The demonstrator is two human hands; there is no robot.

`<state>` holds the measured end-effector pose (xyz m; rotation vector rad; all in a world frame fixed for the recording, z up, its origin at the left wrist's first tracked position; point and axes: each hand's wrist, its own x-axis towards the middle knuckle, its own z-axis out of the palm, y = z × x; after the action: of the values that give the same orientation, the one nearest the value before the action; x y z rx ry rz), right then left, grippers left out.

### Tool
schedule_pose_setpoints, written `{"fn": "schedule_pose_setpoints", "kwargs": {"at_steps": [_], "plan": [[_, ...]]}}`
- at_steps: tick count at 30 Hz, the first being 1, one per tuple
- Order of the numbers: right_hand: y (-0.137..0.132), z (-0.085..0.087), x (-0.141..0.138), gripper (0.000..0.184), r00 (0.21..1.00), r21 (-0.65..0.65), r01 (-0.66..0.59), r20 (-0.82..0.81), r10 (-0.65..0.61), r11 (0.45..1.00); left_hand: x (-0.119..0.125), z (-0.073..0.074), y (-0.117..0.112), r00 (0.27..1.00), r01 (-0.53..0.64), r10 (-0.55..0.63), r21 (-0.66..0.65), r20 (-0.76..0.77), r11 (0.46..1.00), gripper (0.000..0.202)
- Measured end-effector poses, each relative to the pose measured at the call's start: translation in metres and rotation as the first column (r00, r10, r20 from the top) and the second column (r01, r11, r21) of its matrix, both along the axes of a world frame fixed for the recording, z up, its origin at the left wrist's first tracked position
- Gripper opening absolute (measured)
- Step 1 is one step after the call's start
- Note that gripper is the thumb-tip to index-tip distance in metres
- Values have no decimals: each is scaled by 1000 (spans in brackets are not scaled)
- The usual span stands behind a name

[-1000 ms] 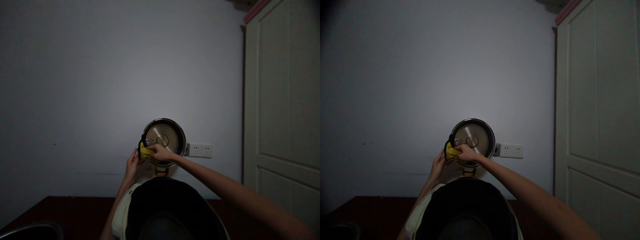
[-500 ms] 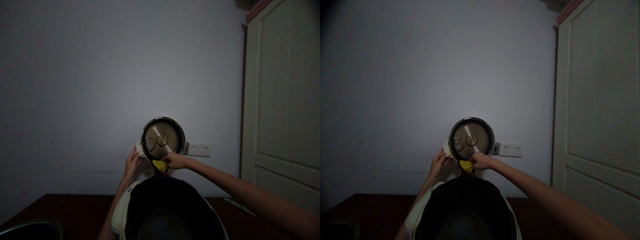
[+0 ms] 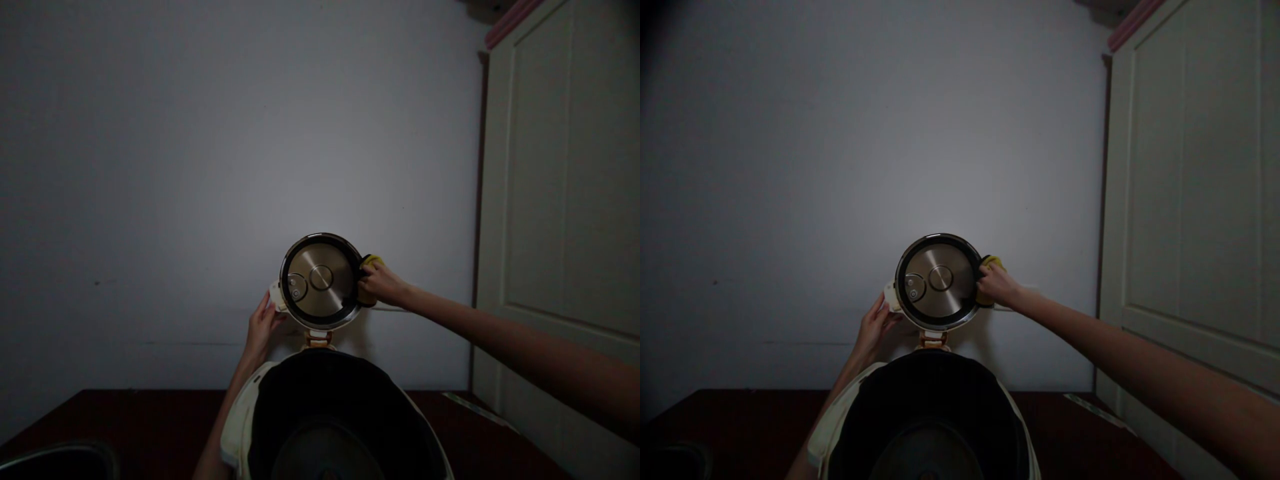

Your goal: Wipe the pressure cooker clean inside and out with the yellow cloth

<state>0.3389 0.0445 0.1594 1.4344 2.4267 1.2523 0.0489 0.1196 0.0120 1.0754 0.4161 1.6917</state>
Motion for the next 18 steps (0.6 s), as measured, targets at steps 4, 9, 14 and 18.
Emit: {"fn": "schedule_pose_setpoints", "kwargs": {"at_steps": [4, 9, 14, 18], "plan": [[-1, -15, -14, 21, 993, -7, 111, -50, -111, 994, 0, -1, 2, 1000, -5, 5, 3, -6, 1000, 63], [-5, -57, -50, 22, 981, -191, 85, -158, -116, 978, 0, -1, 2, 1000, 3, -3, 19, -5, 1000, 65], [-8, -65, -54, 37, 777, -487, -258, -618, -121, 834, 0, 0, 0, 1000, -15, 15, 12, -13, 1000, 64], [-12, -68, -31, 43, 201, -405, -704, -901, -384, 583, 1, 2, -1, 1000, -19, 19, 12, -15, 1000, 66]]}}
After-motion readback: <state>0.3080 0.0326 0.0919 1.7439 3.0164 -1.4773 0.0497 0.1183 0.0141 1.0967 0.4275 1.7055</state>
